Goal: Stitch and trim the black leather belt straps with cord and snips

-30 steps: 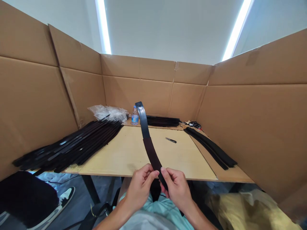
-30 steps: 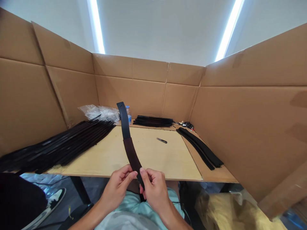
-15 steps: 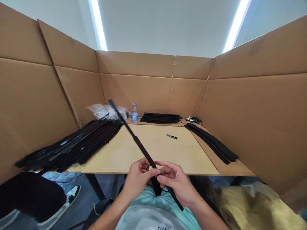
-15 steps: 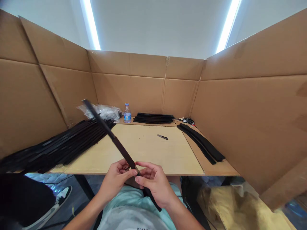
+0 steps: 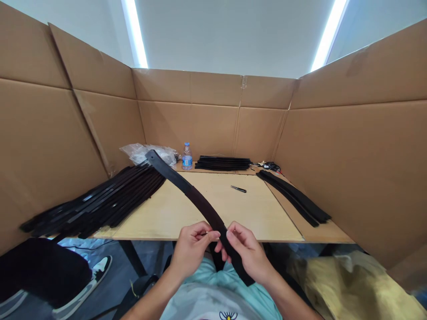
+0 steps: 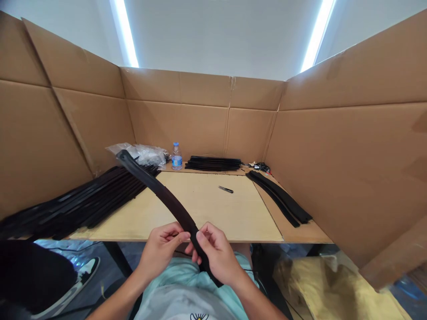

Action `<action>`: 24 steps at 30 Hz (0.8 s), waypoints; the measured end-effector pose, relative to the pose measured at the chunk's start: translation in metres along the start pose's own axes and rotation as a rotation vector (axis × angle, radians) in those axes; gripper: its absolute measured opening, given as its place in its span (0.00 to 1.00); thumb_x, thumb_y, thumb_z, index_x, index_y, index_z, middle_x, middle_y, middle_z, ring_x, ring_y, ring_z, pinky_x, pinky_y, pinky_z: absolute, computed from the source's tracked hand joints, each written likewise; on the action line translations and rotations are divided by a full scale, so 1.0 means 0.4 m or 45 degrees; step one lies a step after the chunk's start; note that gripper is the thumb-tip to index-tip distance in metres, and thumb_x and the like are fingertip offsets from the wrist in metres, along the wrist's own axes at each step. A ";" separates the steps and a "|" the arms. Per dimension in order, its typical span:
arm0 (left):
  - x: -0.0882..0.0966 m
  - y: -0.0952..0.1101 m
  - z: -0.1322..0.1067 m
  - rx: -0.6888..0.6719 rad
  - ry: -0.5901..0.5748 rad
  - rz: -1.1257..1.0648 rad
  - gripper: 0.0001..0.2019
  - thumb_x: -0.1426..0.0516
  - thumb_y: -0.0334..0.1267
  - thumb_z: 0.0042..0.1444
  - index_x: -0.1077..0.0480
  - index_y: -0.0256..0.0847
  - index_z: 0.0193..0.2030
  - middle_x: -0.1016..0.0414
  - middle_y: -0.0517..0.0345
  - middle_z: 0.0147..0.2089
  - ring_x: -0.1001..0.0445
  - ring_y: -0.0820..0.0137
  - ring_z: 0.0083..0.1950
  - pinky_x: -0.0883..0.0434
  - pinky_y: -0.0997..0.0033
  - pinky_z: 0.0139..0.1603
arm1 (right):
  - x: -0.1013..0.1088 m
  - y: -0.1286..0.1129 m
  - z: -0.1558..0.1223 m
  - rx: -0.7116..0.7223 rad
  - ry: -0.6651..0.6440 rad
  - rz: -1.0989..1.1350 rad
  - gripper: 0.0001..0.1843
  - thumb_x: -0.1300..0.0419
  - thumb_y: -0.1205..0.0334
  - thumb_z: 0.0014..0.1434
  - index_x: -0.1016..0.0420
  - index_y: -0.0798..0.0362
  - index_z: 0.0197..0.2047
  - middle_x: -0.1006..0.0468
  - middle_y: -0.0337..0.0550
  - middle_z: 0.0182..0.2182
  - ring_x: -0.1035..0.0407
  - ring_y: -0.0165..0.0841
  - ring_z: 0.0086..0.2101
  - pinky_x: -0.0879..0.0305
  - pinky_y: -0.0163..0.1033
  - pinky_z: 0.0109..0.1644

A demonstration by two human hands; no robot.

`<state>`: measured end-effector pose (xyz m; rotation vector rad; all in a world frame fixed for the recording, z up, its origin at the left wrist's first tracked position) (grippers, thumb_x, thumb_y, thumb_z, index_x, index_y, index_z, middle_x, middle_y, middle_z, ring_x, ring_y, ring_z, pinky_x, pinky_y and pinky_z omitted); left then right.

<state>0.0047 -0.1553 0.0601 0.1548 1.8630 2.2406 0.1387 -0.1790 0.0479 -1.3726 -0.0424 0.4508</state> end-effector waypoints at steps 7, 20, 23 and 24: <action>0.001 0.002 0.001 -0.008 -0.022 -0.028 0.10 0.36 0.41 0.45 0.26 0.35 0.26 0.23 0.57 0.24 0.25 0.69 0.26 0.29 0.75 0.28 | 0.020 -0.001 0.000 0.038 0.049 -0.007 0.16 0.33 0.53 0.54 0.26 0.54 0.41 0.23 0.42 0.33 0.30 0.28 0.31 0.34 0.33 0.36; 0.004 -0.003 0.001 0.062 0.038 -0.030 0.15 0.35 0.40 0.39 0.35 0.36 0.15 0.33 0.62 0.14 0.38 0.78 0.17 0.42 0.80 0.19 | -0.003 0.003 -0.010 -0.098 -0.002 -0.147 0.22 0.30 0.52 0.49 0.39 0.52 0.35 0.29 0.35 0.29 0.34 0.25 0.20 0.37 0.27 0.16; 0.003 -0.003 -0.002 0.092 0.022 -0.026 0.16 0.35 0.43 0.40 0.37 0.37 0.16 0.33 0.62 0.14 0.38 0.76 0.17 0.42 0.78 0.19 | -0.009 -0.002 -0.011 -0.106 -0.057 -0.102 0.23 0.35 0.48 0.54 0.45 0.51 0.34 0.25 0.36 0.27 0.37 0.22 0.16 0.43 0.24 0.16; 0.006 -0.002 -0.002 0.092 0.042 -0.009 0.17 0.35 0.44 0.40 0.37 0.38 0.16 0.35 0.63 0.14 0.39 0.77 0.17 0.43 0.78 0.18 | -0.009 -0.004 -0.011 -0.106 -0.072 -0.075 0.22 0.37 0.46 0.55 0.45 0.51 0.35 0.24 0.38 0.27 0.36 0.22 0.16 0.42 0.25 0.17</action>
Point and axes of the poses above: each hand's wrist, its own z-axis towards the middle knuckle, its own x-axis out of the back of the hand, y = z × x, the point moved 4 cm from there along z, towards the middle knuckle
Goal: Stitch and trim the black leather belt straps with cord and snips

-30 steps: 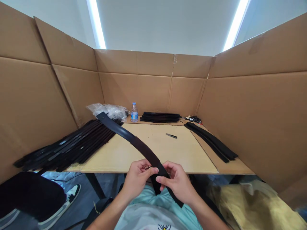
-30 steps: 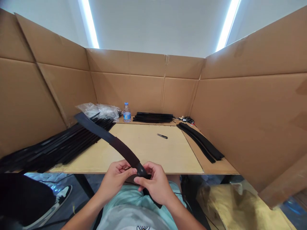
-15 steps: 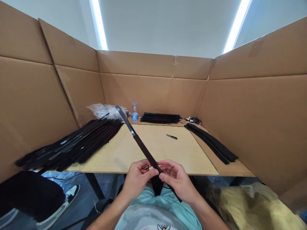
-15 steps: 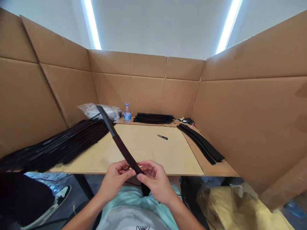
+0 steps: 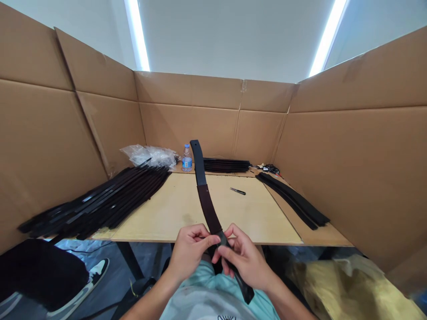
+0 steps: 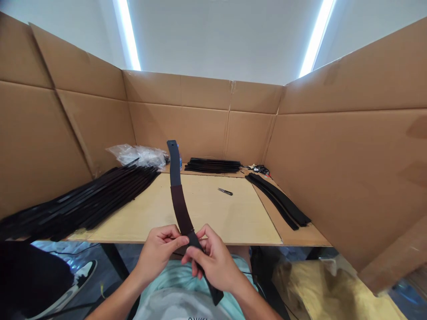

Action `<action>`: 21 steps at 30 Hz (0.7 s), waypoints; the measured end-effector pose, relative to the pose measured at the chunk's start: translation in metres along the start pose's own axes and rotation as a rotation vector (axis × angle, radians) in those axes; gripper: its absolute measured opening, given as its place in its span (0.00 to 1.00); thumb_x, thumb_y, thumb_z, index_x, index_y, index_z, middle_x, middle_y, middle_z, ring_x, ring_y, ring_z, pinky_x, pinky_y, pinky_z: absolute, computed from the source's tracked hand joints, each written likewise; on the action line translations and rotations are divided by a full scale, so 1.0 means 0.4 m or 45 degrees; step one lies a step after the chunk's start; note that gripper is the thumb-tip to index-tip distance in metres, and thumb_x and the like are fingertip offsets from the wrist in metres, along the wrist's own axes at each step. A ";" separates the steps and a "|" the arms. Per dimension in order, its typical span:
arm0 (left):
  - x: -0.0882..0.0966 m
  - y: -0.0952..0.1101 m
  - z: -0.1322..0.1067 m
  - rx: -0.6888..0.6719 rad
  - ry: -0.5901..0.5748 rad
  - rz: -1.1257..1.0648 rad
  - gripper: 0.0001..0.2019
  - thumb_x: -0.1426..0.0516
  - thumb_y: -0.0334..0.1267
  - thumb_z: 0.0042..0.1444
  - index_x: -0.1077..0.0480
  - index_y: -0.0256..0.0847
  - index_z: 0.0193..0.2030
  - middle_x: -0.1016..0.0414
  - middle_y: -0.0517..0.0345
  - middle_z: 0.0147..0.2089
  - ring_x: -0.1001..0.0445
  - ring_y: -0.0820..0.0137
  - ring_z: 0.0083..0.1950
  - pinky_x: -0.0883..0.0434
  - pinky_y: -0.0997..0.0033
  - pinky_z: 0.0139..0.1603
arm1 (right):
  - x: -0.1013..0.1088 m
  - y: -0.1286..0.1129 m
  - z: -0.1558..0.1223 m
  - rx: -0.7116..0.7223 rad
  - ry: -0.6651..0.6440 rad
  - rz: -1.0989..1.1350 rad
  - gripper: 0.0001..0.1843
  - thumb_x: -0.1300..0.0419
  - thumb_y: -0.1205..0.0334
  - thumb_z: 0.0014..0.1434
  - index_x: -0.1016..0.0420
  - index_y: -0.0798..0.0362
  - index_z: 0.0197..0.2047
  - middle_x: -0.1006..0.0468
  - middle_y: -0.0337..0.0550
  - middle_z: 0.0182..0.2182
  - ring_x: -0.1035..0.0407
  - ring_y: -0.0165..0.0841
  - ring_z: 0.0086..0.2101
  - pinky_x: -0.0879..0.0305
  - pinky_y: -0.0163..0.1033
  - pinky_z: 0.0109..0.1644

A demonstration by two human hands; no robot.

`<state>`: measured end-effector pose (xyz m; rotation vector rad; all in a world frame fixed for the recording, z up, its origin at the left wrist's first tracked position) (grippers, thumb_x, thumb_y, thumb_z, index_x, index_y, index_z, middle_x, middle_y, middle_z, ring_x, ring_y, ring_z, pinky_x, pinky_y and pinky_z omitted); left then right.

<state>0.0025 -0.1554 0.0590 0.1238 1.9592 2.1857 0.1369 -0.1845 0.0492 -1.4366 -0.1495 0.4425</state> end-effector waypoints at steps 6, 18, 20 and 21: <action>0.020 0.011 0.010 -0.094 0.146 0.108 0.19 0.36 0.47 0.41 0.39 0.37 0.16 0.44 0.69 0.15 0.48 0.81 0.18 0.50 0.79 0.18 | 0.005 0.000 -0.002 -0.058 0.046 0.238 0.20 0.34 0.51 0.54 0.38 0.52 0.41 0.21 0.44 0.31 0.28 0.28 0.28 0.34 0.32 0.30; 0.005 0.006 0.006 -0.061 0.060 -0.053 0.15 0.31 0.38 0.34 0.32 0.36 0.23 0.35 0.67 0.16 0.36 0.77 0.19 0.40 0.80 0.19 | 0.011 0.008 0.005 0.019 0.089 0.274 0.26 0.28 0.58 0.48 0.29 0.51 0.50 0.26 0.42 0.37 0.33 0.29 0.33 0.33 0.32 0.31; -0.007 0.006 0.003 -0.030 -0.051 -0.150 0.15 0.31 0.39 0.35 0.29 0.35 0.27 0.29 0.62 0.21 0.30 0.73 0.23 0.34 0.77 0.22 | 0.008 0.004 0.008 0.049 0.053 0.197 0.26 0.29 0.58 0.48 0.29 0.52 0.50 0.26 0.42 0.36 0.33 0.29 0.34 0.33 0.31 0.31; -0.012 0.007 0.002 -0.021 -0.095 -0.193 0.14 0.31 0.39 0.36 0.28 0.35 0.28 0.26 0.59 0.24 0.28 0.71 0.26 0.31 0.75 0.25 | 0.006 0.000 0.008 0.067 0.042 0.151 0.24 0.29 0.58 0.49 0.27 0.53 0.48 0.26 0.42 0.35 0.33 0.29 0.34 0.33 0.31 0.31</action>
Point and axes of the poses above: each hand's wrist, its own z-axis towards the middle knuckle, its own x-axis out of the back of the hand, y = z × x, the point moved 4 cm from there along z, towards the middle knuckle
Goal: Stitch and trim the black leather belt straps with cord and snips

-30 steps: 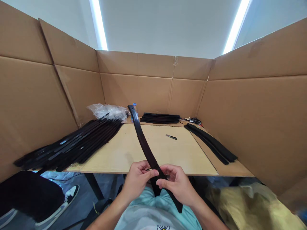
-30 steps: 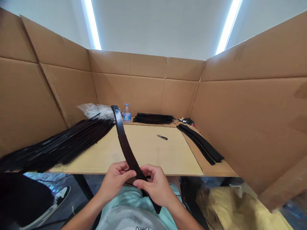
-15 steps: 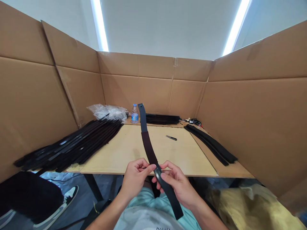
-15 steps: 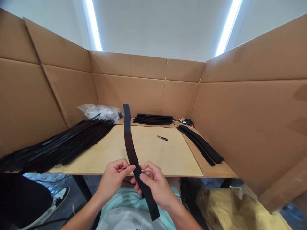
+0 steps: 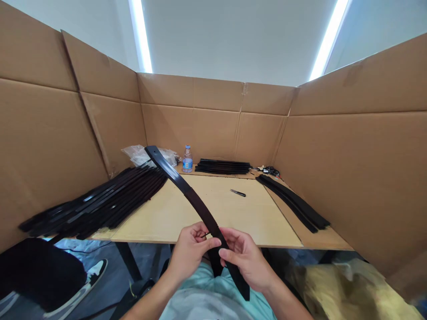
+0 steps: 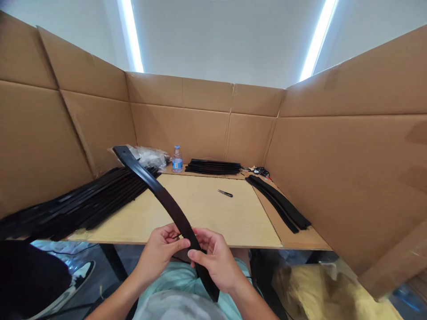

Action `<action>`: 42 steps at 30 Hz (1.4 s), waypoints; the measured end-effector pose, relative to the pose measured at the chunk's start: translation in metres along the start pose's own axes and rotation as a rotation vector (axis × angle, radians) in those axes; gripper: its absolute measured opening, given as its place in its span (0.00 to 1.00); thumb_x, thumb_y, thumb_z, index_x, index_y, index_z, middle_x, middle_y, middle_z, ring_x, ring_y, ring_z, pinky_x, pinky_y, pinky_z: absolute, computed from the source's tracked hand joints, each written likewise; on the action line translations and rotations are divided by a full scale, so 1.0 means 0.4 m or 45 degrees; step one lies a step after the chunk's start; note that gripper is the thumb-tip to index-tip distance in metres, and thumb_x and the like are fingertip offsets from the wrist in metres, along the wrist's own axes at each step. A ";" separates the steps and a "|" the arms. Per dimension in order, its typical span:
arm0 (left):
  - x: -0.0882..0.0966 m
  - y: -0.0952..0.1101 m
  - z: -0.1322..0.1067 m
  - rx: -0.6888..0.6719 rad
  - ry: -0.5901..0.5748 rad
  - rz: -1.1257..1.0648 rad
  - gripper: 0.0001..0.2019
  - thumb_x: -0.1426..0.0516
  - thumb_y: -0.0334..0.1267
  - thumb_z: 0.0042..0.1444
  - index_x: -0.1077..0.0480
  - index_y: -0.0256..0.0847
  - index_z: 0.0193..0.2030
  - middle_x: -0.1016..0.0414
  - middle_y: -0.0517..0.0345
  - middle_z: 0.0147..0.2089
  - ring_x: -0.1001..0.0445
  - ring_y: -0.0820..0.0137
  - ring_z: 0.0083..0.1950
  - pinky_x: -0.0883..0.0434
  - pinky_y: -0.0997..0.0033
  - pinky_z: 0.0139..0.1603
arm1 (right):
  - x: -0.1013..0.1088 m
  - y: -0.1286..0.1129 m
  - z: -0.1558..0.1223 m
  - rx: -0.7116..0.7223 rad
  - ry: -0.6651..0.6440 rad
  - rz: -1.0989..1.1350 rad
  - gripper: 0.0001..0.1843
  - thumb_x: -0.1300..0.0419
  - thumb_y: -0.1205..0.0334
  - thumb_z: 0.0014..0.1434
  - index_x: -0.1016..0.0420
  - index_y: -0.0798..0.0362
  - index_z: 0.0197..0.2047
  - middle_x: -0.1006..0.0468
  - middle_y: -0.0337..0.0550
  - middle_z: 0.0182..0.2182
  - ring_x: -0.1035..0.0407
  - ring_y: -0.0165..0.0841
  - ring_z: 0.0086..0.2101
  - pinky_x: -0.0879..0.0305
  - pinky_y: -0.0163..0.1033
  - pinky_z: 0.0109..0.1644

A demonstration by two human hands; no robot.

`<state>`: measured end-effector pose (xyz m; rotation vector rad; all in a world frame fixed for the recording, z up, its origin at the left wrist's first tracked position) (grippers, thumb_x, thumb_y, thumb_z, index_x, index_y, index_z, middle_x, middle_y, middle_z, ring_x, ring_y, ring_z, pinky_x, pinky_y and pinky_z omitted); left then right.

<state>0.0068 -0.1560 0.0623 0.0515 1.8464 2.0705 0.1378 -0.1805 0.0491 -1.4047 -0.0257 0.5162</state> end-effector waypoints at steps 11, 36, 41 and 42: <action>0.002 -0.002 -0.009 0.060 0.071 -0.065 0.16 0.32 0.39 0.38 0.37 0.38 0.20 0.28 0.60 0.15 0.28 0.70 0.19 0.32 0.73 0.21 | -0.011 0.003 -0.010 0.004 0.017 0.016 0.20 0.39 0.45 0.57 0.40 0.51 0.36 0.24 0.40 0.28 0.32 0.27 0.23 0.38 0.31 0.26; 0.004 0.003 -0.011 0.065 0.000 0.011 0.15 0.33 0.41 0.41 0.34 0.37 0.21 0.24 0.57 0.21 0.25 0.67 0.24 0.28 0.70 0.26 | 0.003 -0.010 -0.007 0.073 0.070 -0.151 0.20 0.33 0.49 0.53 0.39 0.53 0.31 0.25 0.39 0.28 0.33 0.27 0.25 0.38 0.31 0.26; 0.010 0.011 -0.006 -0.028 0.078 0.152 0.13 0.31 0.38 0.36 0.28 0.35 0.24 0.25 0.60 0.22 0.28 0.73 0.23 0.34 0.78 0.23 | 0.013 -0.019 -0.009 0.166 0.074 -0.133 0.16 0.36 0.49 0.56 0.31 0.54 0.35 0.28 0.41 0.31 0.33 0.31 0.32 0.36 0.36 0.36; 0.007 0.009 -0.006 -0.029 0.060 0.159 0.14 0.30 0.37 0.34 0.27 0.35 0.26 0.24 0.59 0.23 0.29 0.73 0.23 0.35 0.78 0.22 | 0.013 -0.020 -0.009 0.185 0.074 -0.164 0.16 0.34 0.51 0.54 0.30 0.53 0.37 0.28 0.42 0.32 0.33 0.32 0.34 0.36 0.37 0.38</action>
Point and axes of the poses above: each hand's wrist, its own z-axis towards the middle knuckle, its own x-axis out of the back of the hand, y = z × x, the point moved 4 cm from there along z, towards the middle knuckle
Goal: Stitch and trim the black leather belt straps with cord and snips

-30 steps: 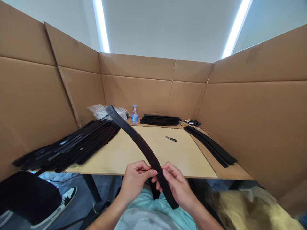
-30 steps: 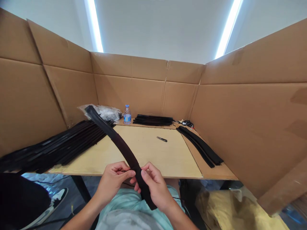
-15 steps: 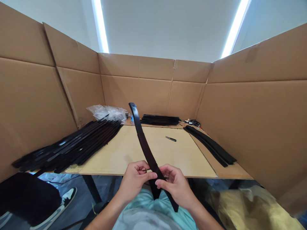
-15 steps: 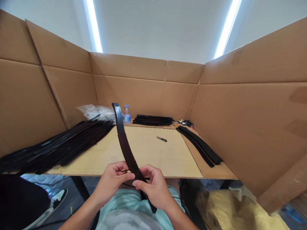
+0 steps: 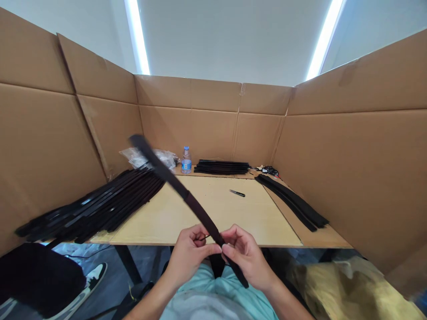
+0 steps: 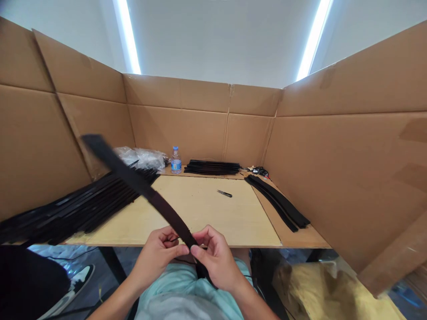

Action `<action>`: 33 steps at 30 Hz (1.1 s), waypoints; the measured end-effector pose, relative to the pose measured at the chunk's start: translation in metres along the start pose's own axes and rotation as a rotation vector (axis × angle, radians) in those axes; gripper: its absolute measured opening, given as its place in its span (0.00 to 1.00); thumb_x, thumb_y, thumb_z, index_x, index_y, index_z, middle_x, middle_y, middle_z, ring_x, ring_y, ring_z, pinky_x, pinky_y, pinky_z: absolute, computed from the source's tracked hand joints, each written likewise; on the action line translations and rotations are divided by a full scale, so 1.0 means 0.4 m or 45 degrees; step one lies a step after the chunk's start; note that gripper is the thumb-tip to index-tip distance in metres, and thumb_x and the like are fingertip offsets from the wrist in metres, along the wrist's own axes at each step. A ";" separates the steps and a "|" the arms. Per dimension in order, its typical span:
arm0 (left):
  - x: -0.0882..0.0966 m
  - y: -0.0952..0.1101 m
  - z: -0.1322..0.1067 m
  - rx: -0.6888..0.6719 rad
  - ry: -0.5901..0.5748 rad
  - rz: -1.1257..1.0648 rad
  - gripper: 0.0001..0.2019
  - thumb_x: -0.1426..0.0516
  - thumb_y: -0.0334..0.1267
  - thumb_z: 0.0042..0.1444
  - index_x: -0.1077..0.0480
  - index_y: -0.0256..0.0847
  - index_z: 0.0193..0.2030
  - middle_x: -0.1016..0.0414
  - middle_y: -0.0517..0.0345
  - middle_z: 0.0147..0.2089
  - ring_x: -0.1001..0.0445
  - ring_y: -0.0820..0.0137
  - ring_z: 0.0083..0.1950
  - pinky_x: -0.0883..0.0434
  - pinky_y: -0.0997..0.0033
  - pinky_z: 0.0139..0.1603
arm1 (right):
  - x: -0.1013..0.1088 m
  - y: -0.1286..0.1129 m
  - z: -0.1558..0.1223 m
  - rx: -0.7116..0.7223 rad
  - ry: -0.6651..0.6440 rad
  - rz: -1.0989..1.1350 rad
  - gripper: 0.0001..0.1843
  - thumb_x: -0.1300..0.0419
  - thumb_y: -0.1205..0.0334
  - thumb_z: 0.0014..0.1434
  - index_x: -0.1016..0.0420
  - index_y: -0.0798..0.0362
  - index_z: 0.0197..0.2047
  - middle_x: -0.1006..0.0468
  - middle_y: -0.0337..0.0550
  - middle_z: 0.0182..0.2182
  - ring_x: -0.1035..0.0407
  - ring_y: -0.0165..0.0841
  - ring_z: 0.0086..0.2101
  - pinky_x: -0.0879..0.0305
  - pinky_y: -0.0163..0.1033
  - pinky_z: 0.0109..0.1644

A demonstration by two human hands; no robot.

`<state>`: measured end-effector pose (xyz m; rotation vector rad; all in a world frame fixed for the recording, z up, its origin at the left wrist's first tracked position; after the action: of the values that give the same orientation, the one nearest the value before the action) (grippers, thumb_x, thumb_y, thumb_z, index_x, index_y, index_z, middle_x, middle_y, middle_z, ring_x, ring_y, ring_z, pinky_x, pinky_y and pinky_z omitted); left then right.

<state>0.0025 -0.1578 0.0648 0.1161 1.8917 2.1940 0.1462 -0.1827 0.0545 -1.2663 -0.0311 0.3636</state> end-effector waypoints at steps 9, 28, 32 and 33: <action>-0.014 -0.025 -0.010 0.077 -0.103 -0.151 0.12 0.33 0.40 0.42 0.30 0.35 0.22 0.24 0.55 0.21 0.26 0.68 0.22 0.30 0.71 0.25 | -0.027 -0.003 -0.002 -0.036 -0.062 -0.032 0.15 0.36 0.51 0.56 0.31 0.54 0.37 0.28 0.41 0.32 0.33 0.30 0.29 0.31 0.35 0.30; -0.028 0.002 -0.010 0.174 -0.283 -0.330 0.16 0.30 0.36 0.35 0.24 0.33 0.33 0.21 0.54 0.30 0.26 0.69 0.24 0.26 0.68 0.27 | -0.015 0.008 -0.002 -0.062 -0.110 0.135 0.28 0.30 0.61 0.50 0.30 0.50 0.54 0.28 0.40 0.33 0.33 0.29 0.30 0.29 0.33 0.30; -0.028 -0.002 -0.013 0.197 -0.320 -0.291 0.14 0.30 0.35 0.36 0.24 0.32 0.30 0.22 0.54 0.27 0.25 0.70 0.27 0.28 0.73 0.29 | -0.017 0.005 -0.003 -0.137 -0.175 0.091 0.22 0.29 0.61 0.48 0.25 0.55 0.46 0.28 0.40 0.31 0.32 0.28 0.28 0.26 0.36 0.30; -0.029 -0.004 -0.013 0.198 -0.336 -0.281 0.14 0.30 0.36 0.37 0.25 0.31 0.30 0.22 0.54 0.25 0.25 0.70 0.26 0.28 0.73 0.28 | -0.018 0.004 -0.004 -0.160 -0.186 0.081 0.20 0.29 0.60 0.48 0.25 0.56 0.44 0.28 0.40 0.30 0.32 0.29 0.28 0.26 0.37 0.32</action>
<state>0.0127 -0.1652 0.0635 0.2025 1.8283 1.7915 0.1394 -0.1859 0.0540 -1.3647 -0.1396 0.5151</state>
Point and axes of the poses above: each hand's wrist, its own z-axis towards the middle knuckle, its own x-axis out of the back of the hand, y = z × x, the point moved 4 cm from there along z, towards the middle knuckle
